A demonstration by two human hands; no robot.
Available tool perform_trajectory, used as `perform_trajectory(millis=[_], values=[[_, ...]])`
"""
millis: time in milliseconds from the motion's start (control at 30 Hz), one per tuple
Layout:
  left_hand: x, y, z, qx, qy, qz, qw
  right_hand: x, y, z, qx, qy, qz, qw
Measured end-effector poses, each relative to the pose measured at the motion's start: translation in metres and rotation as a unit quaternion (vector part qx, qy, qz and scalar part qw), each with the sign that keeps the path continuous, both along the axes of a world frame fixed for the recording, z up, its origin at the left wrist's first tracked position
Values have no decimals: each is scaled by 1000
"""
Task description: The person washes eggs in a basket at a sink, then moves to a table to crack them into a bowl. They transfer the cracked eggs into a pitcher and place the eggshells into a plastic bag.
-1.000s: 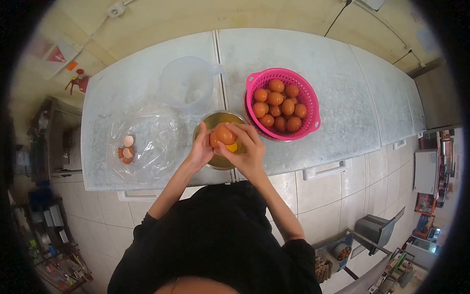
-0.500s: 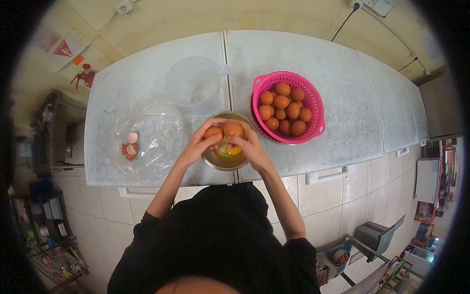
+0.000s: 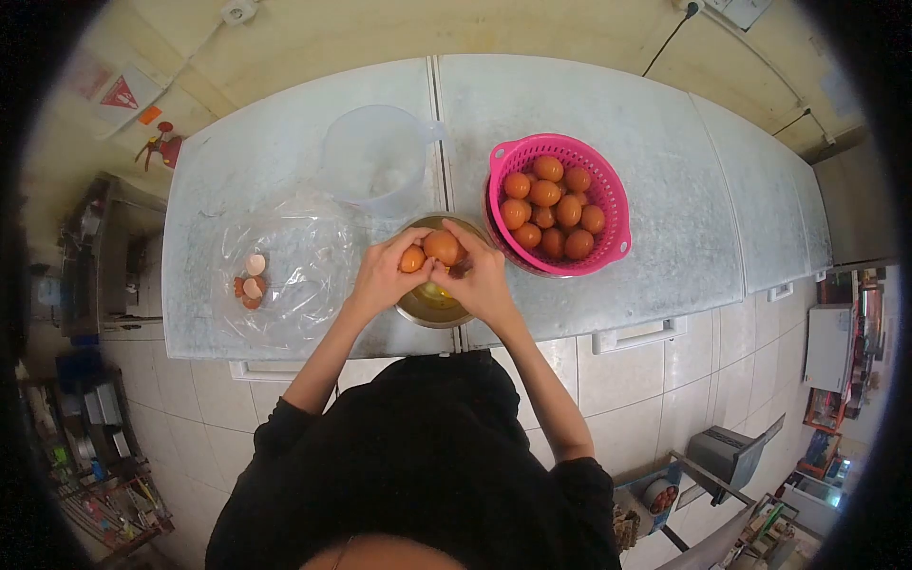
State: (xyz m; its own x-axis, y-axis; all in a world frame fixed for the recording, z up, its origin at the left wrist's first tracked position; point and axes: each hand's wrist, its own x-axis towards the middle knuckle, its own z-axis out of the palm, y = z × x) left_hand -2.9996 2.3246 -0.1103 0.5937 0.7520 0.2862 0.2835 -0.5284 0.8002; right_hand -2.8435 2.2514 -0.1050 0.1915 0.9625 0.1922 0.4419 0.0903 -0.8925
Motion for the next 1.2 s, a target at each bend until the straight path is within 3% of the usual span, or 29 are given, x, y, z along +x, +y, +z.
perform_trajectory(millis=[100, 300, 400, 467, 567, 667, 700, 733, 800, 867, 900, 967, 1033, 1100, 1133, 1167, 1200], values=[[1, -2, -5, 9, 6, 17, 1000, 0, 1, -4, 13, -6, -7, 1000], [3, -3, -21, 136, 2, 56, 989, -2, 1, 4, -7, -49, -9, 999], [-2, -1, -17, 153, 18, 74, 985, -1, -4, -2, 58, -87, 6, 995], [-8, 1, -13, 225, 44, 59, 971, -3, -11, 2, 118, -250, -4, 961], [-8, -5, -6, 305, 18, 61, 950, -5, -28, 0, 127, -301, -47, 944], [-2, -19, -7, 302, 22, 74, 950, -10, -35, -1, 92, -281, -86, 952], [-3, -25, -6, 254, 36, 83, 963, -16, -34, 0, 42, -189, -87, 977], [-11, -27, 0, 255, 39, 87, 962, -26, -27, 4, 43, -187, -82, 978], [-38, -30, 18, 179, 43, 142, 973, -55, -8, 15, 2, 56, 9, 998], [-90, -30, 38, 117, 61, 211, 969, -90, 18, 13, 32, 75, 102, 991], [-115, -31, 52, -12, 47, 276, 960, -106, 26, 26, 46, 62, 111, 991], [-170, -23, 44, 12, 87, 362, 928, -104, 33, 52, 62, 45, 112, 991], [-193, -24, 33, 40, 73, 386, 919, -68, 33, 64, 182, -179, 4, 967], [-199, -31, 32, -132, -34, 382, 914, 2, 28, 42, 80, -174, -116, 975], [-195, -32, 27, -134, -38, 383, 913, 36, 33, 29, 72, -282, -183, 939], [-187, -36, 17, -247, -101, 325, 907, 61, 33, 15, -60, -355, -227, 905], [-176, -42, 8, -354, -162, 262, 883, 83, 31, 5, -193, -384, -184, 884]])
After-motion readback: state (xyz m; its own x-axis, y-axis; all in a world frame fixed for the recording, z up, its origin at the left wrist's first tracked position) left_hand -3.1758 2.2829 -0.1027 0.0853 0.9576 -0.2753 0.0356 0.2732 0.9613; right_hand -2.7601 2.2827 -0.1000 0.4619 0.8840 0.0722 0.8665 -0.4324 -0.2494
